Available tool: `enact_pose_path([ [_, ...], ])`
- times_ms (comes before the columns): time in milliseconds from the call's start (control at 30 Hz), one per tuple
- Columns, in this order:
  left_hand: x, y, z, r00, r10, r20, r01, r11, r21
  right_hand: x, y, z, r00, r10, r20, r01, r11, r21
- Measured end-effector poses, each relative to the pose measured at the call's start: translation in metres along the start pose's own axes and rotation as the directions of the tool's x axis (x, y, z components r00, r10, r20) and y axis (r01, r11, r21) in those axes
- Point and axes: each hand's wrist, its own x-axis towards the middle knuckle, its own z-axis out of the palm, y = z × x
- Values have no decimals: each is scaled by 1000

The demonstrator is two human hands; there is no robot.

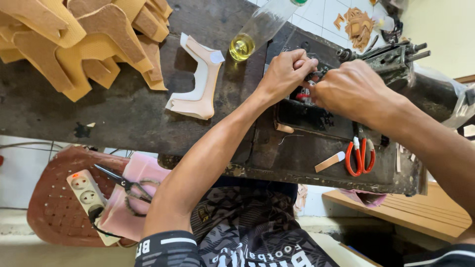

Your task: The person oils and threads a treadle sewing machine, using an oil bottle and a small brush, then stitches shoe upper pieces one after another under the needle, trimming threads with scissors and stacking finished pieces on the table.

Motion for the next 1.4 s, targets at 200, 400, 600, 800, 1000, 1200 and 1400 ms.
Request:
enact_pose_path([
  [200, 1, 0, -3, 998, 45, -35, -41, 991, 127, -5, -14, 5, 984, -70, -162, 18, 954, -299],
  [400, -2, 7, -2, 999, -41, -7, 41, 994, 102, -20, -5, 22, 946, -93, -310, 74, 995, -73],
  [600, -5, 7, -3, 999, -33, 18, 33, 999, -12, -29, -6, 38, 899, 60, -433, -43, 998, 48],
  [800, -2, 4, -3, 999, 39, -4, -38, 994, 104, -40, -13, 28, 876, 103, -471, 6, 974, 226],
  [1000, -4, 5, -3, 998, -39, -55, 48, 986, 160, -87, -30, 41, 712, 283, -643, 61, 887, 458],
  [1200, -6, 9, -1, 993, 101, -62, -72, 931, 358, -123, -56, 69, 452, 618, -643, -78, 746, 662],
  [1400, -10, 14, -4, 994, 89, -55, -64, 931, 360, -70, -113, 135, 270, 688, -673, -27, 705, 709],
])
